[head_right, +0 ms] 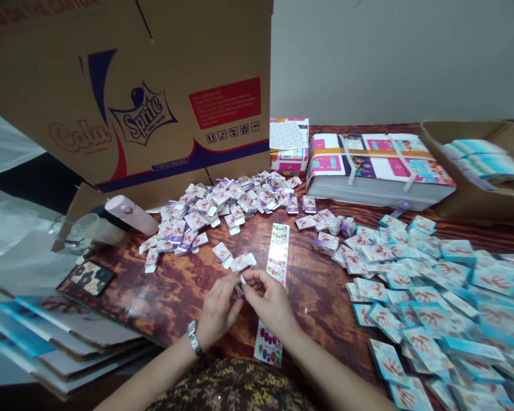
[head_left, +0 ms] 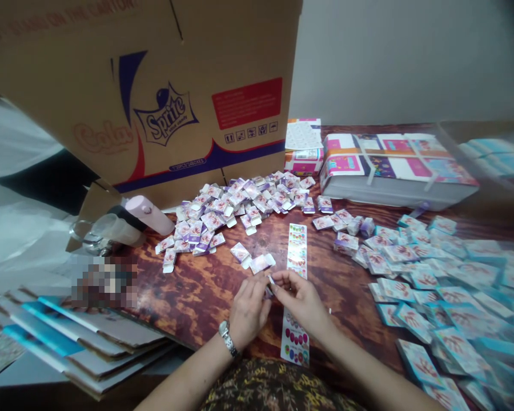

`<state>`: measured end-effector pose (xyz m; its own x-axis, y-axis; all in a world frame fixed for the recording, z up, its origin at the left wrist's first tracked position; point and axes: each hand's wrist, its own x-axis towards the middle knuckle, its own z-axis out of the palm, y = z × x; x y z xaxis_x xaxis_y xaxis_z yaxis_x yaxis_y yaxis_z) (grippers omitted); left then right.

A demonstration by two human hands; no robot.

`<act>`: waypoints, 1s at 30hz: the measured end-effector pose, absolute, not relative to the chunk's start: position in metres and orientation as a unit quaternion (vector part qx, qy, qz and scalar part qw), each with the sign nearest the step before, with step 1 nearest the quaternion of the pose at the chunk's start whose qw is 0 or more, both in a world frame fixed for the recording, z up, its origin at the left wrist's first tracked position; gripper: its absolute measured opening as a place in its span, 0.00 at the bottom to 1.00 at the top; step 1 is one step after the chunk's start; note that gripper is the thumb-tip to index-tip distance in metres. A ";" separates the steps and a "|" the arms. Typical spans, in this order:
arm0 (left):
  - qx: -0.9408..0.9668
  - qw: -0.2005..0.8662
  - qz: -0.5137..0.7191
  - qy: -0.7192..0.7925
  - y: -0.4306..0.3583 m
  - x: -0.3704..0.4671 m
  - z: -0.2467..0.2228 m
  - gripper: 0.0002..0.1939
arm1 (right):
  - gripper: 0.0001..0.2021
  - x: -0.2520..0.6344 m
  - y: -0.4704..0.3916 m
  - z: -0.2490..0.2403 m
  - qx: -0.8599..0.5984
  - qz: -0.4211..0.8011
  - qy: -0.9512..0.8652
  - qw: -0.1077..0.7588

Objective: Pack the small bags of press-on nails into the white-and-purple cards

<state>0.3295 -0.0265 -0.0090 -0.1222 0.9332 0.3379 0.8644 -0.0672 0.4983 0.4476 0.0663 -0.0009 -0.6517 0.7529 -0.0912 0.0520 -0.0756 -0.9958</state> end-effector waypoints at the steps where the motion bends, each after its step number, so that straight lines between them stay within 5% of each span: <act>1: 0.660 0.055 0.313 0.681 -0.027 0.330 -0.010 0.23 | 0.08 0.447 0.066 -0.002 -0.326 0.657 -0.625 0.266; 11: 0.631 0.050 0.317 0.707 -0.029 0.334 -0.016 0.28 | 0.05 0.446 0.061 0.003 -0.374 0.556 -0.691 0.269; 17: 0.634 -0.006 0.290 0.717 -0.025 0.335 -0.017 0.30 | 0.15 0.451 0.048 0.008 -0.324 0.459 -0.774 0.293; 21: 0.620 0.022 0.278 0.733 -0.022 0.339 -0.018 0.31 | 0.22 0.453 0.039 0.000 -0.309 0.461 -0.783 0.281; 30: 0.650 0.074 0.293 0.698 -0.007 0.346 -0.019 0.32 | 0.19 0.465 0.064 -0.009 -0.328 0.538 -0.729 0.268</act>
<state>0.3461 -0.0075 -0.0192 -0.1449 0.9498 0.2773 0.8628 -0.0159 0.5053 0.4647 0.0638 -0.0085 -0.6411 0.7666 0.0373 0.1909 0.2064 -0.9597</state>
